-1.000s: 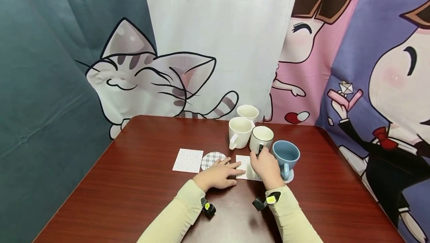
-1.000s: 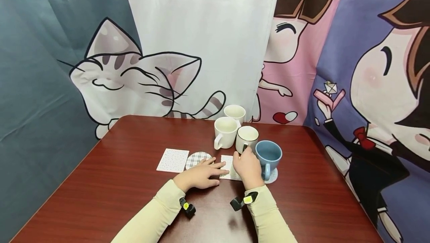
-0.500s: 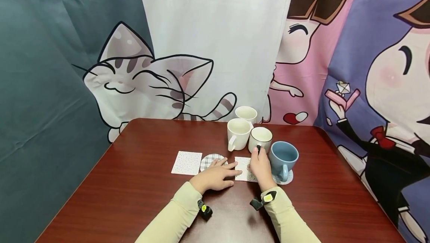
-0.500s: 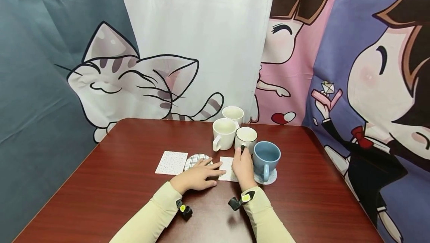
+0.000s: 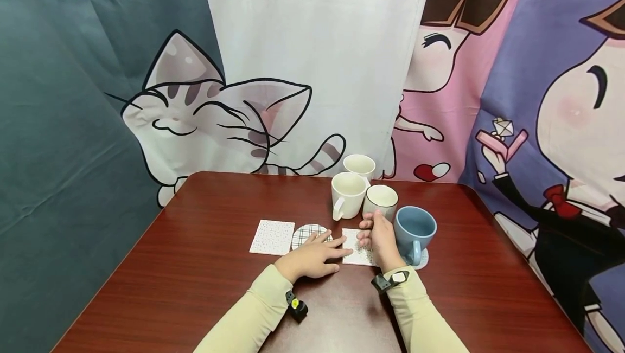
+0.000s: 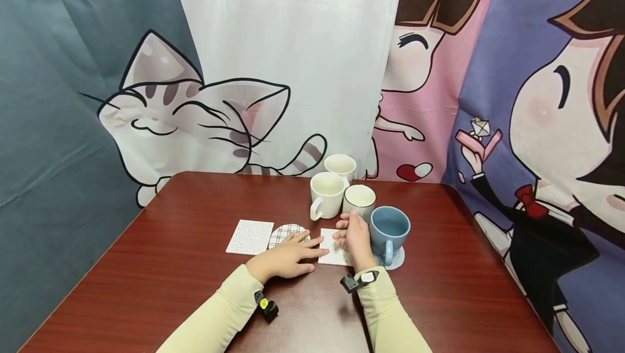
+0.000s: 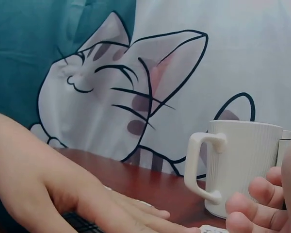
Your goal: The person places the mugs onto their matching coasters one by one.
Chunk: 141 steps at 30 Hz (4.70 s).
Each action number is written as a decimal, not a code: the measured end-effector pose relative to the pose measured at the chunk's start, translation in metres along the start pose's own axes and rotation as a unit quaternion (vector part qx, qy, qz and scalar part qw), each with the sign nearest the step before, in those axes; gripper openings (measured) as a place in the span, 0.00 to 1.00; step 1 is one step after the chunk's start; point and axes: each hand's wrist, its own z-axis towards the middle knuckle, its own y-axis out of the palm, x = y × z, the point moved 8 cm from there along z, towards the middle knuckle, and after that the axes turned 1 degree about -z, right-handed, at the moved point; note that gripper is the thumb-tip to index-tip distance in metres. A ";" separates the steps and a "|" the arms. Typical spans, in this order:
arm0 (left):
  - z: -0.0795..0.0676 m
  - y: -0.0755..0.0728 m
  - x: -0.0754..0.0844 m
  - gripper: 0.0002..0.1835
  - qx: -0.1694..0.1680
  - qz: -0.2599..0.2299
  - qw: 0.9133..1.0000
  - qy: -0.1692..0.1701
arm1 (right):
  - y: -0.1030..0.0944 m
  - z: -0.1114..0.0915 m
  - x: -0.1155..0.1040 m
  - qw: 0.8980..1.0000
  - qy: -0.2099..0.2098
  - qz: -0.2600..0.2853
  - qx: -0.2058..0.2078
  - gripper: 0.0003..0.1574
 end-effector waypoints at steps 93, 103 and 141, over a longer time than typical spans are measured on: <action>-0.003 0.001 -0.003 0.25 0.007 -0.023 1.000 -0.005 | 0.020 -0.094 -0.003 0.995 -0.060 -0.009 -0.077 0.25; -0.002 0.002 0.000 0.24 0.025 0.028 0.999 -0.013 | 0.027 -0.104 -0.017 0.995 -0.053 -0.010 -0.080 0.21; -0.005 -0.001 -0.001 0.24 0.061 0.017 0.998 -0.030 | 0.036 -0.114 -0.024 0.996 -0.052 -0.050 -0.052 0.21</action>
